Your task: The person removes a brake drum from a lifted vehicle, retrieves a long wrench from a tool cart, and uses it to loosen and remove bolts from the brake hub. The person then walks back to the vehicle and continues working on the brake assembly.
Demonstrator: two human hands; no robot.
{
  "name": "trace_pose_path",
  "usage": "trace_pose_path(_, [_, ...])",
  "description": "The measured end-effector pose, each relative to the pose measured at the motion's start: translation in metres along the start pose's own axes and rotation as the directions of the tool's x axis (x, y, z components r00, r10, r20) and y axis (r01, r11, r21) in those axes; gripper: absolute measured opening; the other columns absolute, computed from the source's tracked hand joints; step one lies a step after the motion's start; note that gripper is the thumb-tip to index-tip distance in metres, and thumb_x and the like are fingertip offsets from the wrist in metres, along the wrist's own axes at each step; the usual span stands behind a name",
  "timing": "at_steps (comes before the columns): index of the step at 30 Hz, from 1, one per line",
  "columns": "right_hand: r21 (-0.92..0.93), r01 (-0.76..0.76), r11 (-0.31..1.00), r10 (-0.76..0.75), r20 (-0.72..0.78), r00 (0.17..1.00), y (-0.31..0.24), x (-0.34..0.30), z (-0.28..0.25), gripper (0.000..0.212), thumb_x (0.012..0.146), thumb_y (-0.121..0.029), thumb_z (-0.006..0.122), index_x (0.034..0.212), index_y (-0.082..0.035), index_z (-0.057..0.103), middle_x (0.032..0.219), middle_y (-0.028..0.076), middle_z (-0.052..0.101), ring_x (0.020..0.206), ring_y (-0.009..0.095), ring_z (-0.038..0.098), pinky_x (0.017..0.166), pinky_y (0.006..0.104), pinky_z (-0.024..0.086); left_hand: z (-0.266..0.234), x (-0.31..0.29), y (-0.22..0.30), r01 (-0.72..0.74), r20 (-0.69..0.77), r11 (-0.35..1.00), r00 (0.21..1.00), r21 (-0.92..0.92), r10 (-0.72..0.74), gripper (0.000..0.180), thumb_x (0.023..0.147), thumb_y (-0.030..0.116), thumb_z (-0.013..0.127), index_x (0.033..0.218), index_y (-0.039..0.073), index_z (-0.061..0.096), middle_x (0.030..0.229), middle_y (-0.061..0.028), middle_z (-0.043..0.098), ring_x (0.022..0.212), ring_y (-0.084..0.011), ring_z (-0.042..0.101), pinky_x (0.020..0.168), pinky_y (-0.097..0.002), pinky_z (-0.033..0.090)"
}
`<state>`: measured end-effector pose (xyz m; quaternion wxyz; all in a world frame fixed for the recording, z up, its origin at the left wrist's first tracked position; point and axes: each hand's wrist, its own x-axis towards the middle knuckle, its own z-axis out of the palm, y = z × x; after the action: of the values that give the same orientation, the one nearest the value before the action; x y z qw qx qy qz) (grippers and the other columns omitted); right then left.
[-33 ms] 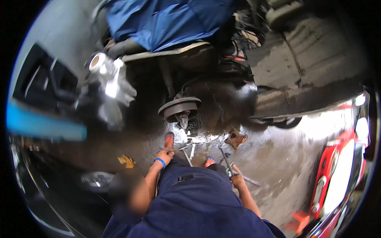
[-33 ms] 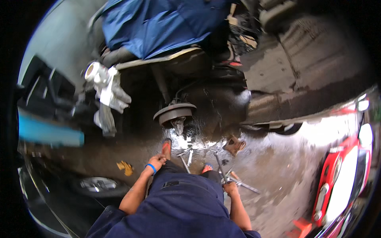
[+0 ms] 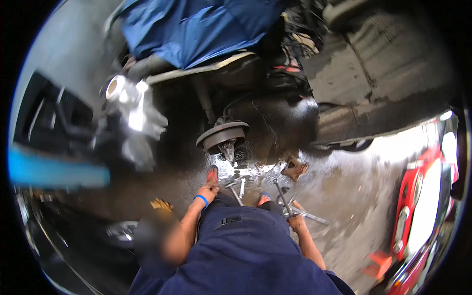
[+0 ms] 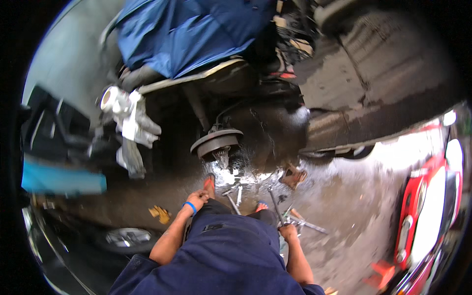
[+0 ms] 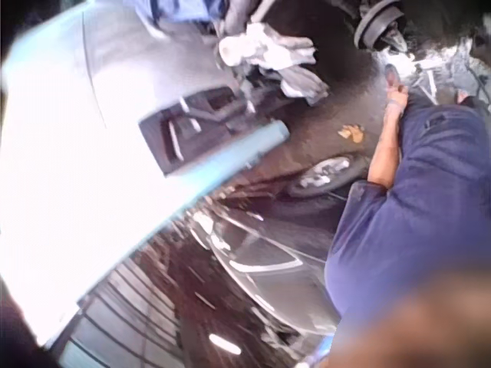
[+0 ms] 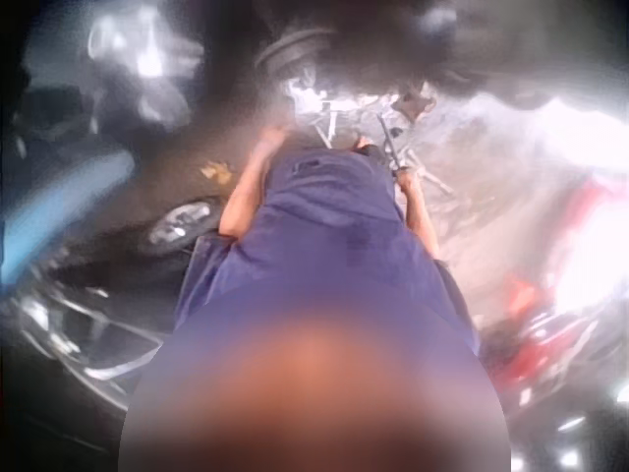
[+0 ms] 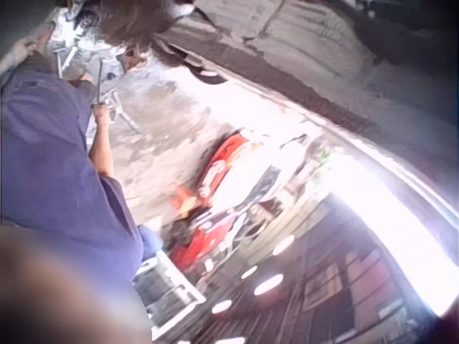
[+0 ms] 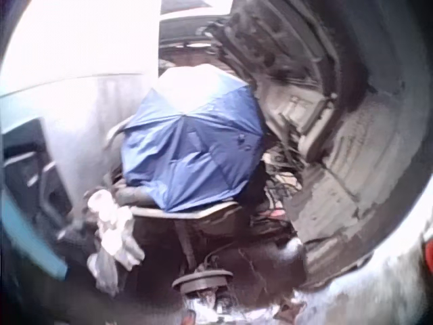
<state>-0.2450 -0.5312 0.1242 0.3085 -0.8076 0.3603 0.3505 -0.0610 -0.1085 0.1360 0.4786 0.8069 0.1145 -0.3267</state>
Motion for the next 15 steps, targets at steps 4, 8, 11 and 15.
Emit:
trace_pose_path(4, [0.373,-0.158,0.914,0.205,-0.090,0.975,-0.051,-0.046,0.077,0.023,0.082,-0.016,0.069,0.095,0.003,0.070,0.072,0.012,0.066,0.061,0.022,0.062,0.052,0.0371,0.046,-0.071,0.079,0.029,-0.205,0.178,0.915,0.973,0.347,0.151,0.027,0.093,0.015,0.060,0.113,-0.003,0.065,0.098,-0.0122,0.072,0.085,-0.0191,0.070,0.080,-0.0320,0.055])
trace_pose_path(8, [0.544,-0.133,0.828,0.289,-0.211,0.934,-0.091,-0.100,0.135,0.022,0.084,-0.015,0.070,0.100,0.000,0.069,0.075,0.011,0.067,0.064,0.019,0.060,0.059,0.0374,0.047,-0.108,0.134,0.034,-0.158,0.339,0.946,0.939,0.284,0.055,0.024,0.093,0.018,0.061,0.107,-0.001,0.068,0.092,-0.0106,0.072,0.081,-0.0167,0.069,0.077,-0.0318,0.055])
trace_pose_path(11, [0.721,-0.194,0.665,0.394,-0.118,0.912,-0.121,-0.136,0.166,0.024,0.084,-0.017,0.073,0.101,-0.001,0.069,0.086,0.013,0.072,0.081,0.021,0.066,0.076,0.0356,0.050,-0.109,0.153,0.023,-0.286,0.400,0.785,0.915,0.550,0.054,0.025,0.093,0.019,0.061,0.108,-0.001,0.067,0.092,-0.0104,0.072,0.079,-0.0167,0.070,0.077,-0.0323,0.055])
trace_pose_path(15, [0.793,-0.173,0.584,0.414,-0.109,0.904,-0.160,-0.172,0.199,0.022,0.086,-0.016,0.072,0.101,-0.002,0.068,0.080,0.009,0.068,0.070,0.017,0.060,0.065,0.0344,0.048,-0.087,0.150,0.020,-0.396,0.530,0.668,0.848,0.630,0.002,0.028,0.092,0.022,0.062,0.111,0.001,0.068,0.090,-0.0112,0.073,0.079,-0.0177,0.070,0.079,-0.0329,0.055])
